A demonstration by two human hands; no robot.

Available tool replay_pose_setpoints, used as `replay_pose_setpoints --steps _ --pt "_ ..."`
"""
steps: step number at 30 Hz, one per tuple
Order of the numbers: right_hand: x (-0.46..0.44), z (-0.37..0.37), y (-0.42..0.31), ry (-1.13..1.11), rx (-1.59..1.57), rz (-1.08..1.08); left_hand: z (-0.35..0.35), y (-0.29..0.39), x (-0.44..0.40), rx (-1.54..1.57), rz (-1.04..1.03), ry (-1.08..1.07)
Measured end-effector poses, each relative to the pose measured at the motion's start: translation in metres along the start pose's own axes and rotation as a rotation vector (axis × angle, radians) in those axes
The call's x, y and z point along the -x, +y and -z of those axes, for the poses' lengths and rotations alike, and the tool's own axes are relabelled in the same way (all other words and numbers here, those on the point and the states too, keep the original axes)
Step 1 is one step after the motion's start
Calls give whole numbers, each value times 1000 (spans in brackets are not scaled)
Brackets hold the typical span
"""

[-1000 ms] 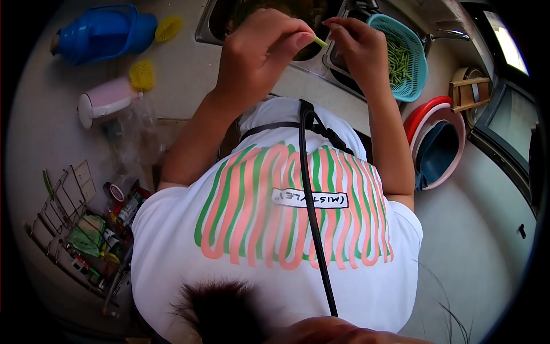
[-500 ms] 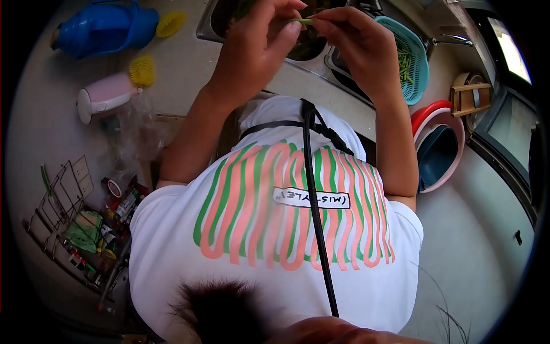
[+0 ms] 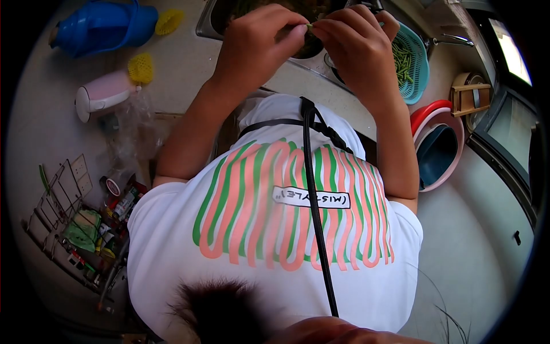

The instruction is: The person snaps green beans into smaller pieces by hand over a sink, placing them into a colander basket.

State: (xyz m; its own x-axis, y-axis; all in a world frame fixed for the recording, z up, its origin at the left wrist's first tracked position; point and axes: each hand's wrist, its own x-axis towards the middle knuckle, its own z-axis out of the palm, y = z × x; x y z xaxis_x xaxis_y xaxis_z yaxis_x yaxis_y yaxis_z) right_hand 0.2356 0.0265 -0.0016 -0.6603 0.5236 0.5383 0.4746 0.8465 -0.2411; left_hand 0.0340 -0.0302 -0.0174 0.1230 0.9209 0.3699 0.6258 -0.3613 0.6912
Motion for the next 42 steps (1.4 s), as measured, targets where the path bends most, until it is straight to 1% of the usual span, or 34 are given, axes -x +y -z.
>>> replay_pose_setpoints --steps 1,2,3,4,5,6,8,9,11,12,14,15,18,19,21,23,26,27,30,33,36,39,42 --pt "6 -6 -1 56 17 -15 -2 0 1 25 30 17" --pt "13 -15 -2 112 34 -30 -6 0 2 191 152 59" --pt "15 -29 -3 236 -40 -68 -12 -1 4 357 274 101" --pt "18 -32 -6 272 -21 -71 -15 -3 4 522 396 143" --pt "19 -33 -11 289 -49 -78 -14 -13 2 628 410 161" --pt "22 -34 -15 306 -77 -86 -13 -9 -4 766 443 259" --pt "29 -36 -22 264 -268 -241 -3 -8 -11 930 561 216" --pt "32 -33 -25 231 -382 -322 -7 -10 -11 990 511 240" --pt "37 -35 -24 191 -638 -461 -6 -19 -7 1083 433 159" --pt "37 -34 -25 222 -725 -501 -4 -22 -5 1128 393 118" --pt "37 -30 -29 286 -898 -582 -3 -20 -2 1184 473 68" --pt "39 -27 -28 264 -855 -564 -3 -17 -1 1214 514 40" --pt "41 -21 -24 266 -810 -519 -6 -9 -3 1167 442 -55" --pt "43 -19 -24 283 -833 -537 -11 -4 -5 1148 381 11" --pt "46 -15 -27 316 -881 -574 -9 2 -4 1058 397 -23" --pt "48 -12 -25 320 -729 -493 -7 20 -3 936 411 -23" --pt "50 -10 -17 323 -442 -317 1 23 -3 783 413 -203" --pt "50 -10 -14 322 -337 -250 -2 24 -3 809 404 -202" --pt "51 -11 -10 342 -244 -170 -3 19 -2 757 404 -225" --pt "51 -11 -7 344 -203 -132 -3 21 -2 719 426 -202" --pt "49 -10 -9 331 -232 -153 -4 21 -2 715 441 -191" --pt "50 -15 -17 364 -387 -258 -11 24 -1 705 440 -132" --pt "50 -21 -29 453 -714 -522 -22 29 3 731 511 -178"
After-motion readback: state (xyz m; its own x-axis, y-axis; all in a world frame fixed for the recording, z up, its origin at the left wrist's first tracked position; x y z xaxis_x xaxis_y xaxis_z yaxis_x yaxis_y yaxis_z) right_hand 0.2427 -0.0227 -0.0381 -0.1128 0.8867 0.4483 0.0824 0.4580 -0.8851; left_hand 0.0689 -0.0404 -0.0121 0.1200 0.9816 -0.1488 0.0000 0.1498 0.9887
